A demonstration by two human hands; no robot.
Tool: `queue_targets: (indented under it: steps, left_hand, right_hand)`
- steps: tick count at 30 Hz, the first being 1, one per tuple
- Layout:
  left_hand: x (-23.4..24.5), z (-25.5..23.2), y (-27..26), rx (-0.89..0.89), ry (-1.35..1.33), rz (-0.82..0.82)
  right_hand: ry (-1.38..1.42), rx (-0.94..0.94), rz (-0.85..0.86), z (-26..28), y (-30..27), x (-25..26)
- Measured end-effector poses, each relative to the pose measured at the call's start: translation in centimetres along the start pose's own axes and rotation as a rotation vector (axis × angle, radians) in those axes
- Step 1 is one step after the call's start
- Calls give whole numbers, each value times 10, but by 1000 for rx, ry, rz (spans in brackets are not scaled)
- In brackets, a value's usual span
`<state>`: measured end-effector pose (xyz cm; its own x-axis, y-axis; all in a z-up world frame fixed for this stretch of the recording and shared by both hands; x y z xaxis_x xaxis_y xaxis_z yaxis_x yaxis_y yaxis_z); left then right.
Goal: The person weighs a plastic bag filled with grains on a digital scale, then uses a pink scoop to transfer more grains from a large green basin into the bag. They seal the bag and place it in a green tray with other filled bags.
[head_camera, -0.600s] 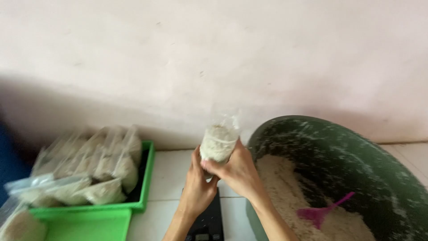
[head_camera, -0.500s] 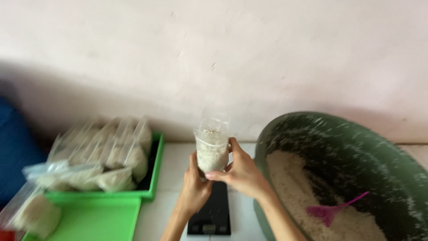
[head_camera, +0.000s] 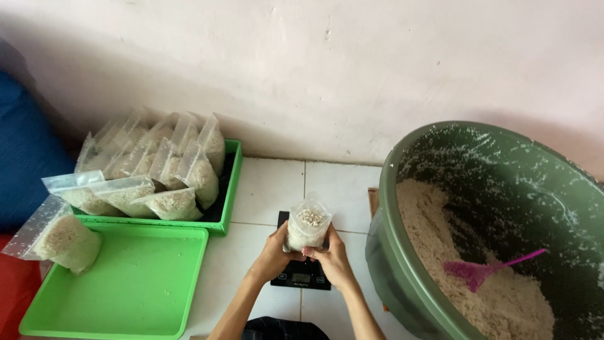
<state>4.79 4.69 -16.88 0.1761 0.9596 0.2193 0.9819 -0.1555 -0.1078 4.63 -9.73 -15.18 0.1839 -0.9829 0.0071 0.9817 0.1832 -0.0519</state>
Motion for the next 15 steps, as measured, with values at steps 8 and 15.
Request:
queue_targets:
  steps: [8,15]
  left_hand:
    - [-18,55,16,-123,17,-41]
    - [-20,60,5,-89,-23,-97]
  right_hand:
    - [52,10,-158,-70,2,5]
    - [3,-30,-137,-75,1,7]
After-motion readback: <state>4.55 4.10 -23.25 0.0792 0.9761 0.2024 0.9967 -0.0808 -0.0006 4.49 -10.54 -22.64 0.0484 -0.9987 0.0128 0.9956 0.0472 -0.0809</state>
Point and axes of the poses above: each hand's wrist, its own y-axis towards the middle knuckle, its own x-axis out of the back of the hand, z = x × y, the point moved 6 cm from there along y, towards the middle knuckle, and after that the axes turned 3 degrees about x, right-handed, at the moved point
